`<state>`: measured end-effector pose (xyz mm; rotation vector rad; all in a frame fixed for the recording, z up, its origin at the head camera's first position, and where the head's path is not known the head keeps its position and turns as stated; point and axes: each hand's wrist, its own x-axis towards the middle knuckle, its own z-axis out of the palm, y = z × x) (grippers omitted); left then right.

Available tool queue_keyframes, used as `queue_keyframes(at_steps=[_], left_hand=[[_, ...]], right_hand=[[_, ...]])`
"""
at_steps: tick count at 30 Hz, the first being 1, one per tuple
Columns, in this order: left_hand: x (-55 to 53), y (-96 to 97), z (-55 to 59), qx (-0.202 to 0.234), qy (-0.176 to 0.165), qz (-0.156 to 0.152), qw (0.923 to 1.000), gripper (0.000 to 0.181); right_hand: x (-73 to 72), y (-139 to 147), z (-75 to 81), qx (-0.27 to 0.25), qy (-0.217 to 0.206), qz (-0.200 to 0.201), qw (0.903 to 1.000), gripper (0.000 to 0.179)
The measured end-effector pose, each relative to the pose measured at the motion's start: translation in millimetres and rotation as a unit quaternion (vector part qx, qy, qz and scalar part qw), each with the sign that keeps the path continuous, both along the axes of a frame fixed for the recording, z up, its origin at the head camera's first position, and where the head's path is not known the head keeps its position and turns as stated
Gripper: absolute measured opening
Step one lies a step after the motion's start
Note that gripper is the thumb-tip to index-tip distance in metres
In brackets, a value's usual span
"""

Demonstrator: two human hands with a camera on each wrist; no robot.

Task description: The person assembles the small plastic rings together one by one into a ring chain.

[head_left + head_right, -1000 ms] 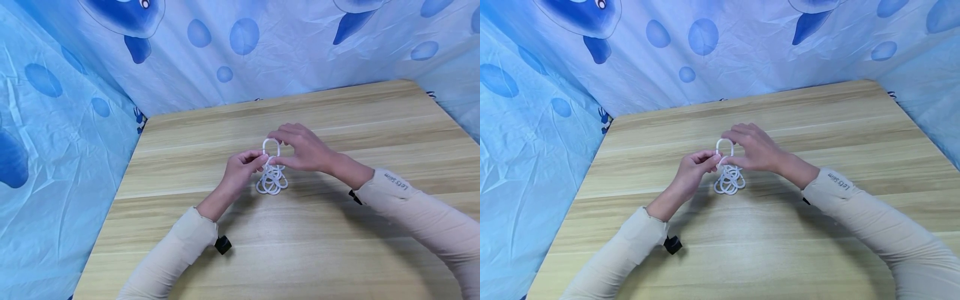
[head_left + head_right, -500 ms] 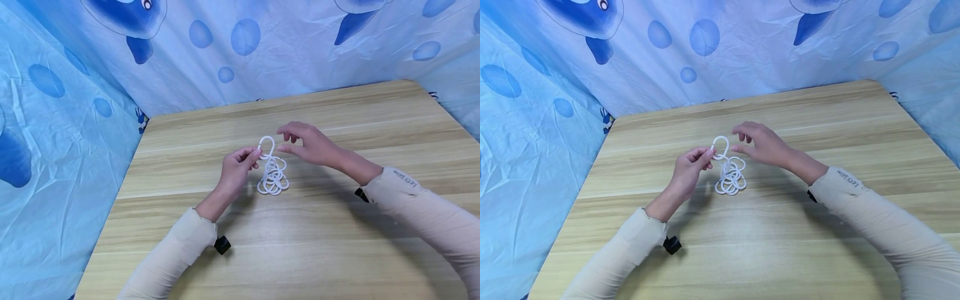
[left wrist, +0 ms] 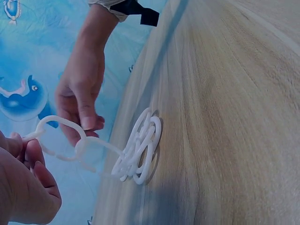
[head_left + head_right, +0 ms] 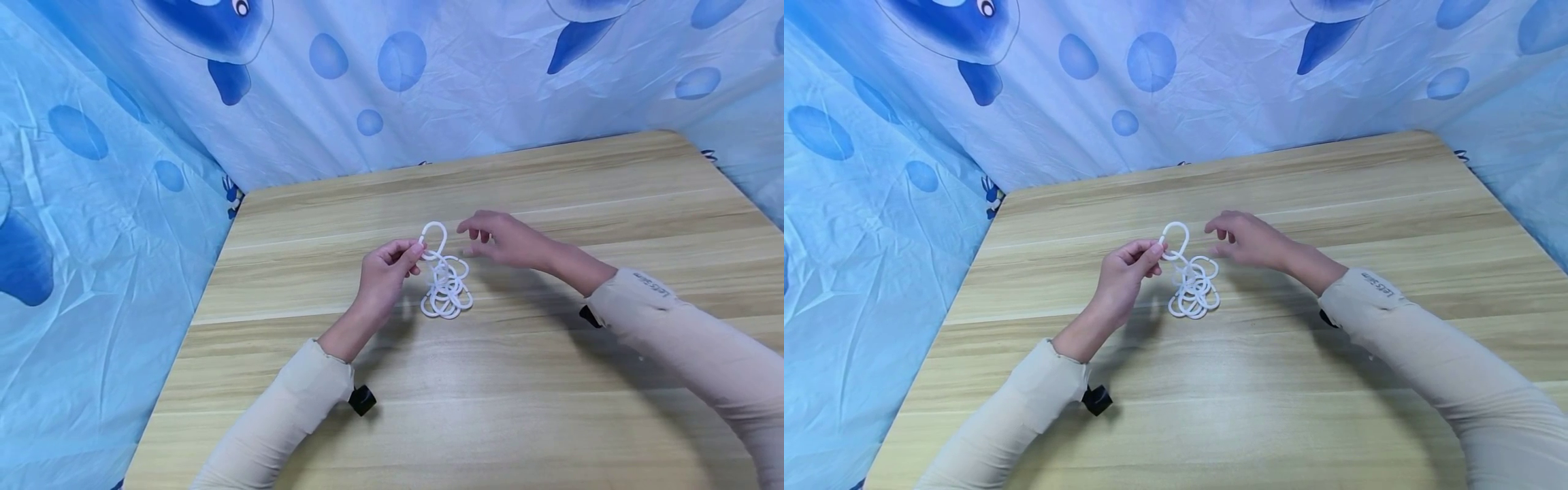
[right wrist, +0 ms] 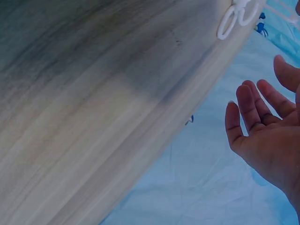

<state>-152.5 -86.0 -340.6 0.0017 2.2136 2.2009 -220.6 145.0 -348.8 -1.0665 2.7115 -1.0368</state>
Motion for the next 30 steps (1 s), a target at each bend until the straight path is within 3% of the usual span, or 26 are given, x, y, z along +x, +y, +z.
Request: queue_keyframes(at_steps=[7,16,22,30], left_hand=[[0.0,-0.9,-0.7,0.009,0.004,0.007,0.9999,0.020],[-1.0,0.0,-1.1,0.017,0.000,0.005,0.9998,0.019],[-0.7,0.0,-1.3,0.015,-0.001,0.002,0.9999,0.019],[-1.0,-0.8,-1.7,0.014,-0.005,-0.001,0.9999,0.020]], right_hand=[[-3.1,0,-8.0,0.038,-0.035,0.030,0.9982,0.048],[-3.5,-8,-20.8,0.098,0.032,0.077,0.9917,0.067],[-4.1,-13,-28.8,0.153,0.061,0.092,0.9820,0.063],[-6.3,-14,-32.8,0.137,0.063,0.089,0.9845,0.056]])
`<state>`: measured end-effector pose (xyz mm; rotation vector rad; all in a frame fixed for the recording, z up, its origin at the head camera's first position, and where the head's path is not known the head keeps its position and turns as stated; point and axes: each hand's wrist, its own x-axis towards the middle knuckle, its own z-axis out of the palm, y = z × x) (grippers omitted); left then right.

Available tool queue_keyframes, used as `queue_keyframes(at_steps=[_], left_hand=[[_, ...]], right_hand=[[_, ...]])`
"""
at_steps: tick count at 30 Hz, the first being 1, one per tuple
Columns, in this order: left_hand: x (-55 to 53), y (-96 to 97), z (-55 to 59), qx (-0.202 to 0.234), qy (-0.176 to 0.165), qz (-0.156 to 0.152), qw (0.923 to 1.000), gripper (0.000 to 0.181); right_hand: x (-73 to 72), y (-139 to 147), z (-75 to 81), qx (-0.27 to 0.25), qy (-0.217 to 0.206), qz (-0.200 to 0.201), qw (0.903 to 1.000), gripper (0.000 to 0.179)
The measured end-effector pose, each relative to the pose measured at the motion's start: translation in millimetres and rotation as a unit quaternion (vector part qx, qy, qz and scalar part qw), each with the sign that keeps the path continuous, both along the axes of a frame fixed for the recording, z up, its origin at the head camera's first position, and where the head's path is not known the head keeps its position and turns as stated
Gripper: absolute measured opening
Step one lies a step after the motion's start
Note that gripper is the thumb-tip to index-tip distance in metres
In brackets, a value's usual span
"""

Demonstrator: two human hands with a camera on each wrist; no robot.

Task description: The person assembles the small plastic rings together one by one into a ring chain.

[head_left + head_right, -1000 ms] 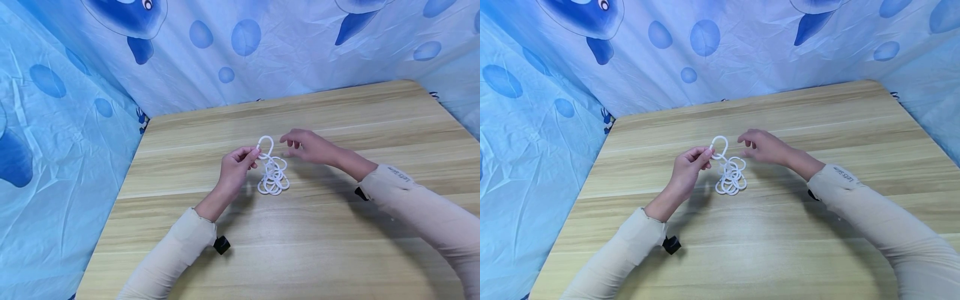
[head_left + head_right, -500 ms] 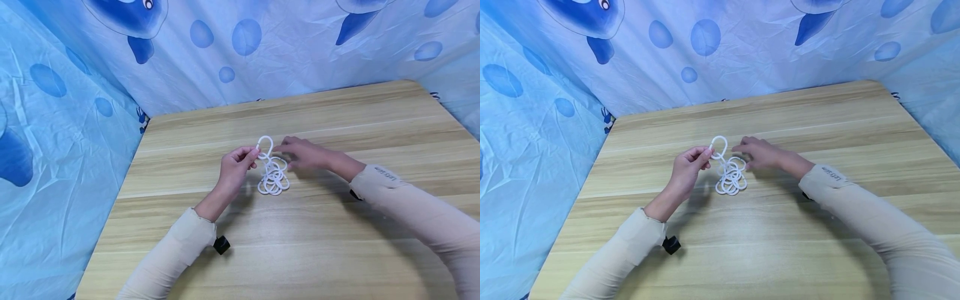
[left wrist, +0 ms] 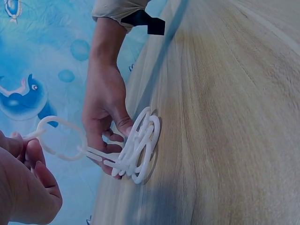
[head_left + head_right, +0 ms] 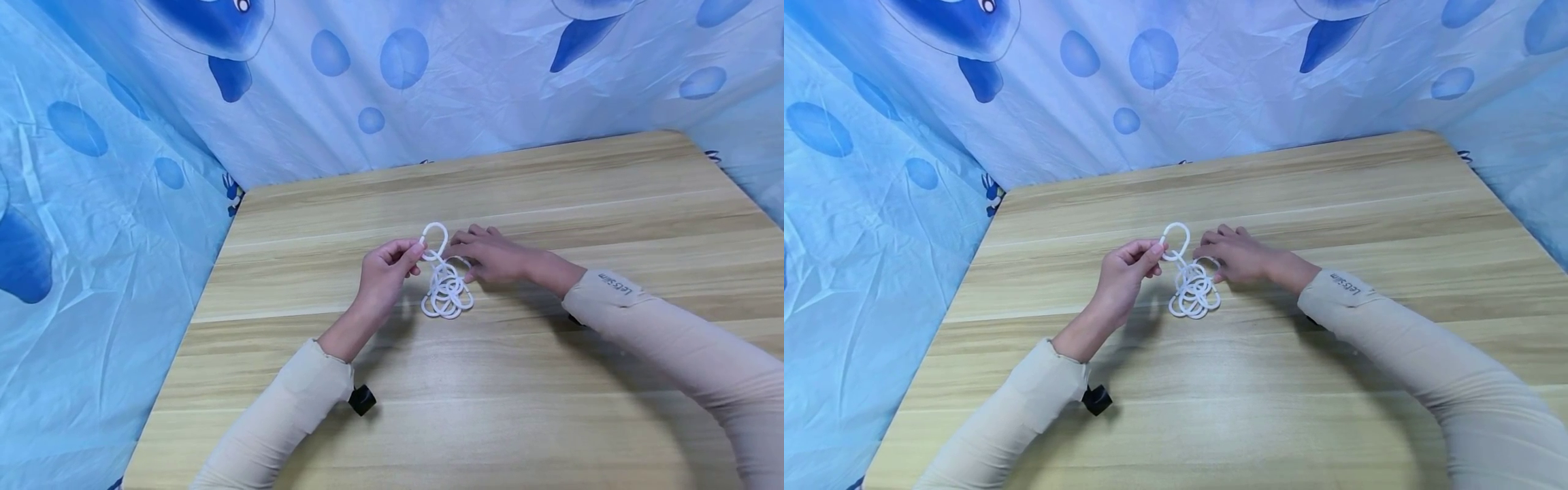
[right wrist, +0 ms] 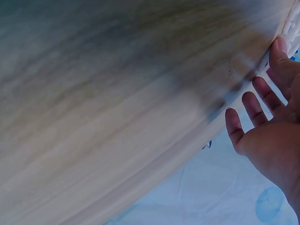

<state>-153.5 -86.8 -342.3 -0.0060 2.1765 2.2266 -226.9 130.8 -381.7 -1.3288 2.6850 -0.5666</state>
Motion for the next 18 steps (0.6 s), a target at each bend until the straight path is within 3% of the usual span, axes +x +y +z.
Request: queue_keyframes(at_steps=[5,18], left_hand=[[-0.2,0.2,0.0,-0.007,-0.006,-0.004,0.9999,0.019],[-1.2,1.4,-1.2,-0.011,-0.004,-0.010,0.9999,0.020]], right_hand=[[-0.1,1.5,-0.2,-0.001,0.007,-0.018,0.9998,0.055],[-2.7,6.7,-1.6,0.013,0.082,-0.030,0.9961,0.055]])
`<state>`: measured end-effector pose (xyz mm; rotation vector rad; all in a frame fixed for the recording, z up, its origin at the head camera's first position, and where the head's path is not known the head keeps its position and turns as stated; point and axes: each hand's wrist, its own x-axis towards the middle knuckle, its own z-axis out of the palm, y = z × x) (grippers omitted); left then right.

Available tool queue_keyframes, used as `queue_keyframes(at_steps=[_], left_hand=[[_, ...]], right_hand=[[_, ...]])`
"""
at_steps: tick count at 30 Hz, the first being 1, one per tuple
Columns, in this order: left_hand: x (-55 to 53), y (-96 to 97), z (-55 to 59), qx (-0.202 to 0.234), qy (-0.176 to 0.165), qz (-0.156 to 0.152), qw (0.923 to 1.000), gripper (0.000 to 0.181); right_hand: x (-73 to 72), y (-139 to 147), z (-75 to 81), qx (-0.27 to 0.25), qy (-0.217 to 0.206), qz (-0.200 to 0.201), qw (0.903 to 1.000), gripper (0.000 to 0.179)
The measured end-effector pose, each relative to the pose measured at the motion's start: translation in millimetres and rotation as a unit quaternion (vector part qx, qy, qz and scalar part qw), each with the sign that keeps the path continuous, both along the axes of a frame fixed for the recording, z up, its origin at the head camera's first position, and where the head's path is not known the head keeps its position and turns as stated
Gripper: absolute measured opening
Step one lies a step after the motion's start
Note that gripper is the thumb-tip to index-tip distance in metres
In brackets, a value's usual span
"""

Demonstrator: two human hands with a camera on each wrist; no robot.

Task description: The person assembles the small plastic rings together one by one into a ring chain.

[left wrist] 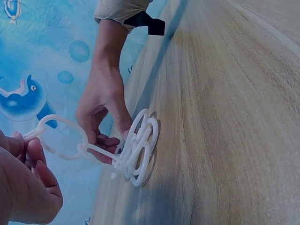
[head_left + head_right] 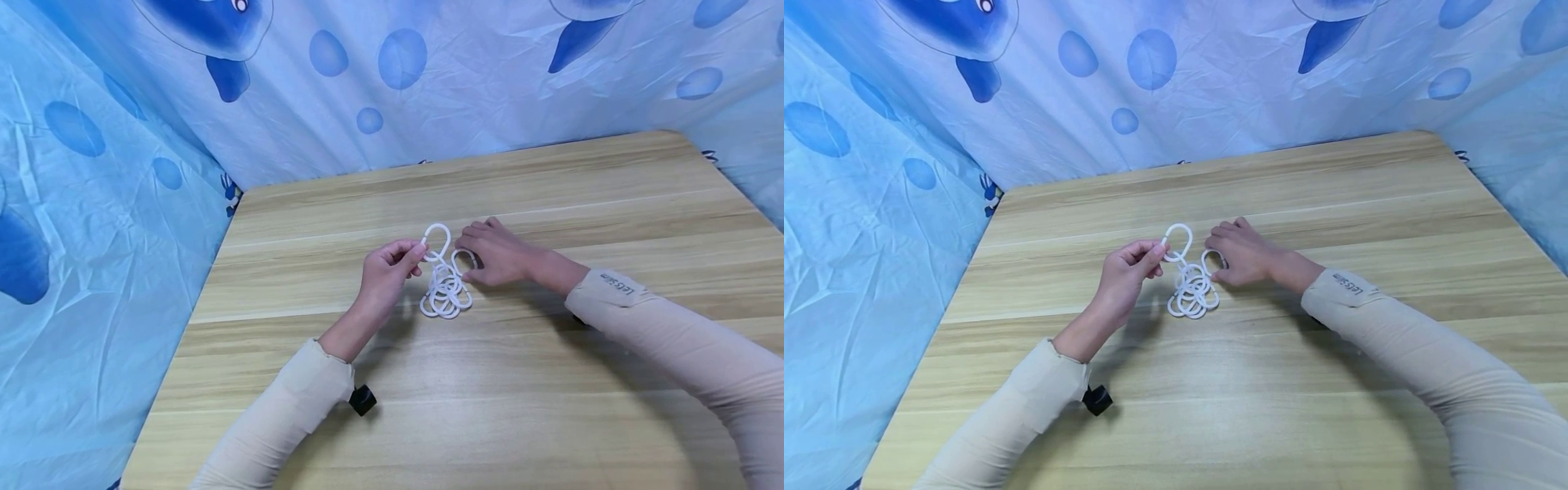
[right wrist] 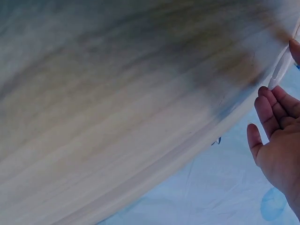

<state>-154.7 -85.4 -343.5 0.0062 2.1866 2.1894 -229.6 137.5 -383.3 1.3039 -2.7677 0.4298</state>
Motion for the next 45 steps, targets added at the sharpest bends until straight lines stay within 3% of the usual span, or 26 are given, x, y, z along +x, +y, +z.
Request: queue_keyframes(at_steps=[4,9,18,25,31,35,45], left_hand=[[0.2,-0.4,-0.5,-0.003,-0.002,0.002,1.0000,0.019],[0.5,-0.4,-0.5,-0.002,-0.003,0.000,1.0000,0.020],[1.3,-0.2,-0.6,-0.018,-0.002,-0.002,0.9998,0.021],[2.0,-0.6,-0.6,-0.030,0.002,-0.009,0.9995,0.020],[2.2,0.1,0.1,-0.038,0.001,-0.021,0.9990,0.020],[1.8,0.5,-0.2,-0.045,-0.003,-0.027,0.9986,0.020],[3.2,1.7,1.8,-0.052,-0.007,-0.045,0.9976,0.021]], right_hand=[[0.0,2,3.1,-0.031,0.000,-0.019,0.9994,0.051],[1.8,6,17.1,-0.112,-0.018,-0.037,0.9929,0.043],[3.1,12,46.0,-0.278,-0.087,-0.044,0.9555,0.038],[11.1,9,63.8,-0.322,-0.119,-0.066,0.9369,0.041],[18.3,3,74.5,-0.351,-0.144,-0.055,0.9238,0.043],[22.4,-2,77.9,-0.356,-0.153,-0.042,0.9210,0.043],[28.0,-14,73.0,-0.333,-0.186,-0.002,0.9246,0.040]])
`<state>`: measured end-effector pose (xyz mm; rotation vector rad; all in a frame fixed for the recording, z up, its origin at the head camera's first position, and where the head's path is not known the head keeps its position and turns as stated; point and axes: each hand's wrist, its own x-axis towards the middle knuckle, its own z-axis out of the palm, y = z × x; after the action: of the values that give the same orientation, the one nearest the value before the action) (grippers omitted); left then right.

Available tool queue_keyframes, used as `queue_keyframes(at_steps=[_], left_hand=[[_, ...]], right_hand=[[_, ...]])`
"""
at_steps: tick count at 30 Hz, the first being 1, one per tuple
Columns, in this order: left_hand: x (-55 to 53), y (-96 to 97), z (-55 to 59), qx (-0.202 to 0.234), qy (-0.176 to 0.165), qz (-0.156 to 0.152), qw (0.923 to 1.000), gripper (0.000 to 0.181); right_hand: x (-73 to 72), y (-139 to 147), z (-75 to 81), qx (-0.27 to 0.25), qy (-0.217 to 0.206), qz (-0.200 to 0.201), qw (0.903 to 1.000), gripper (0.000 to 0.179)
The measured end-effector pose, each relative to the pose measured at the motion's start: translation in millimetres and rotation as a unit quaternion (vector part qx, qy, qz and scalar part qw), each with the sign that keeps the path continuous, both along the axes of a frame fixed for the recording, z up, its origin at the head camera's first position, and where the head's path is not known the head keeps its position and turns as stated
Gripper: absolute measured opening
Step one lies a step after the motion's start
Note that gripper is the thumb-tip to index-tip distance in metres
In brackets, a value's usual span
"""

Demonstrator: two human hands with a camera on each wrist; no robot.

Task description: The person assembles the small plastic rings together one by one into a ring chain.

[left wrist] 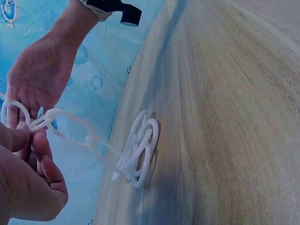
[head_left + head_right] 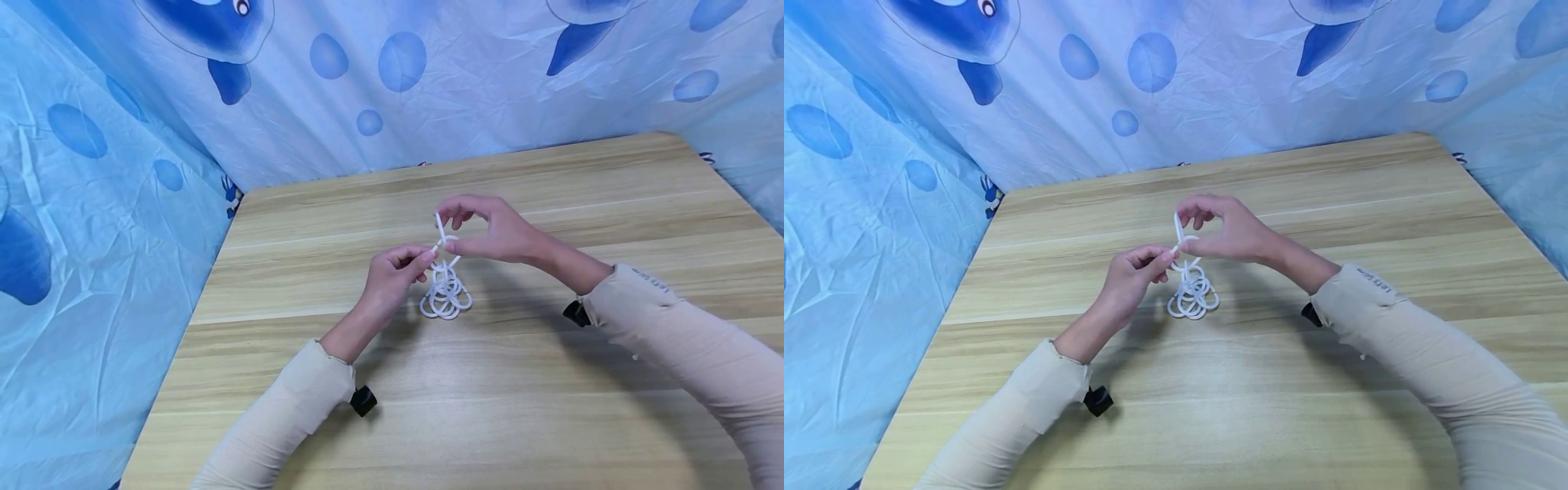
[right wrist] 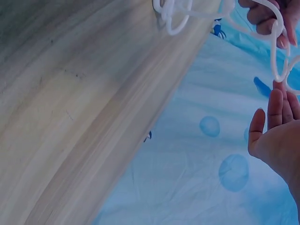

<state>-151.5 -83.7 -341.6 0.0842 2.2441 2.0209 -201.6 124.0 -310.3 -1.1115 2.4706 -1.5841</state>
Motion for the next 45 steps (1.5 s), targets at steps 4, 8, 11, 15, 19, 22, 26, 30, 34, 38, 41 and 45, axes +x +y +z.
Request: queue_keyframes(at_steps=[4,8,11,15,19,22,26,30,34,38,41,45], left_hand=[[0.5,-0.7,-2.3,-0.003,0.008,-0.004,1.0000,0.021],[1.2,-1.4,-4.7,-0.002,0.016,-0.006,0.9999,0.020],[1.2,-1.4,-5.2,-0.001,0.016,-0.005,0.9999,0.019],[1.2,-1.1,-3.7,-0.007,0.021,-0.006,0.9997,0.018],[1.2,-0.6,-2.8,-0.006,0.034,-0.012,0.9993,0.018],[1.7,-0.5,-2.6,-0.002,0.037,-0.015,0.9992,0.018],[2.8,-0.6,-1.1,-0.009,0.032,-0.009,0.9994,0.020],[2.5,-0.4,0.7,-0.003,0.036,-0.004,0.9993,0.024],[2.3,-0.5,2.2,0.017,0.040,-0.003,0.9990,0.026],[2.6,-0.1,2.6,0.032,0.042,0.005,0.9986,0.022],[2.2,0.0,2.7,0.034,0.044,0.014,0.9984,0.019],[0.9,-2.2,3.5,0.029,0.044,0.029,0.9982,0.017]], right_hand=[[2.2,-4,-4.1,0.006,-0.002,0.019,0.9998,0.040],[3.5,-6,-6.2,0.012,-0.005,0.029,0.9995,0.040],[4.1,-6,-6.5,0.019,-0.011,0.037,0.9991,0.039],[3.8,-5,-9.2,0.034,-0.032,0.054,0.9974,0.038],[4.6,-5,-13.1,0.053,-0.045,0.058,0.9959,0.036],[6.0,-6,-14.1,0.063,-0.021,0.047,0.9967,0.035],[6.5,-8,-14.6,0.062,0.030,0.036,0.9970,0.037],[5.9,-10,-16.0,0.054,0.081,0.040,0.9945,0.040],[4.8,-13,-19.6,0.056,0.151,0.044,0.9860,0.042],[5.0,-16,-21.2,0.060,0.216,0.037,0.9738,0.044],[6.2,-17,-20.8,0.065,0.256,0.026,0.9642,0.049],[7.7,-14,-20.1,0.071,0.277,-0.002,0.9582,0.057]])
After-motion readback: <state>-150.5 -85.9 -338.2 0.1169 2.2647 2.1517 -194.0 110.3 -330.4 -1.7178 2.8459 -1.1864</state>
